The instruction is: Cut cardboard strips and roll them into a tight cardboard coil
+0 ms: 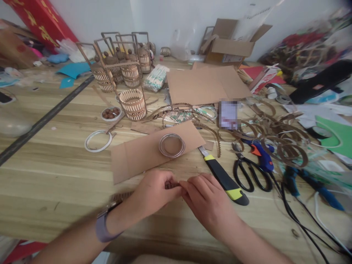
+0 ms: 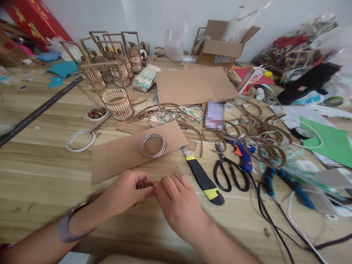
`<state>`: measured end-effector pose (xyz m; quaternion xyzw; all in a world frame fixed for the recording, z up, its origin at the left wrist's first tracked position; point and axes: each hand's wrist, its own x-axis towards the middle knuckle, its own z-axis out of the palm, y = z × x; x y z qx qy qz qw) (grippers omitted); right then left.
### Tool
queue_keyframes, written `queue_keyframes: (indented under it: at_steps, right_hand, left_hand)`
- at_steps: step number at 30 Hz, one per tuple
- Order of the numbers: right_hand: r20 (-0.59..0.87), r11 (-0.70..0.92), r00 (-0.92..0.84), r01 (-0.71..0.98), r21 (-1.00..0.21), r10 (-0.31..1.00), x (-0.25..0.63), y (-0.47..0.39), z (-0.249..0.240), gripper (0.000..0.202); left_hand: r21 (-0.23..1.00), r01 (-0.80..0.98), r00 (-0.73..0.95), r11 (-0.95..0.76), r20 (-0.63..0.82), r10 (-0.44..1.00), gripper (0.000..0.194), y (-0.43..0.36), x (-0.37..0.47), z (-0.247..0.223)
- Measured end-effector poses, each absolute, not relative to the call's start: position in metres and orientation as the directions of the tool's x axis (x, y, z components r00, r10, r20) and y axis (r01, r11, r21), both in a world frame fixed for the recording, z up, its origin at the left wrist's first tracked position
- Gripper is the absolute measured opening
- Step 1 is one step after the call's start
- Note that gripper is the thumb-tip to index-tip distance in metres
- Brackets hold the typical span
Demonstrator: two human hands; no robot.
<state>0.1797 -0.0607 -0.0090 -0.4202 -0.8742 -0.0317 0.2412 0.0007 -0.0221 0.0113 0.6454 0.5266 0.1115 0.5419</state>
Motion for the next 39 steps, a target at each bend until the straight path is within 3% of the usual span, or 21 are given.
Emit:
queue_keyframes:
  at_steps: [3,5,11,14,22,27,29,33,36,39]
  right_hand:
    - [0.457,0.643,-0.536,0.758,-0.109,0.71,0.179,-0.061,-0.009,0.022]
    - [0.473,0.646,-0.519,0.748,-0.15,0.712,0.18,-0.059,-0.009,0.021]
    - [0.518,0.595,-0.329,0.62,-0.512,0.789,0.185,-0.058,-0.009,0.011]
    - [0.48,0.562,-0.307,0.577,-0.593,0.822,0.186,-0.058,-0.007,0.009]
    - [0.502,0.659,-0.483,0.705,-0.263,0.717,0.181,-0.057,-0.005,0.022]
    - [0.481,0.664,-0.511,0.713,-0.226,0.713,0.18,-0.059,-0.008,0.024]
    - [0.509,0.66,-0.473,0.695,-0.286,0.719,0.18,-0.06,-0.009,0.021]
    - [0.553,0.614,-0.312,0.588,-0.527,0.773,0.181,-0.06,-0.007,0.007]
    - [0.514,0.577,-0.269,0.471,-0.667,0.814,0.182,-0.06,-0.003,0.011]
    - [0.446,0.508,-0.245,0.371,-0.777,0.861,0.185,-0.059,-0.002,0.009]
  left_hand:
    - [0.82,0.564,0.436,0.097,-0.395,0.809,0.023,-0.024,0.003,0.012]
    - [0.834,0.545,0.455,0.091,-0.385,0.803,0.022,-0.024,0.001,0.011]
    - [0.907,0.345,0.558,0.243,-0.406,0.724,0.027,-0.019,-0.007,0.01]
    - [0.923,0.281,0.596,0.263,-0.383,0.706,0.026,-0.018,-0.008,0.011]
    - [0.861,0.494,0.458,0.121,-0.376,0.806,0.02,-0.023,0.001,0.008]
    - [0.841,0.541,0.45,0.027,-0.316,0.835,0.014,-0.028,0.004,0.006]
    - [0.861,0.507,0.469,0.044,-0.318,0.824,0.015,-0.027,0.002,0.006]
    - [0.931,0.284,0.6,0.231,-0.36,0.714,0.027,-0.022,-0.006,0.004]
    - [0.93,0.118,0.702,0.347,-0.325,0.634,0.038,-0.018,-0.009,0.001]
    - [0.922,0.083,0.749,0.379,-0.308,0.586,0.044,-0.014,-0.011,0.001]
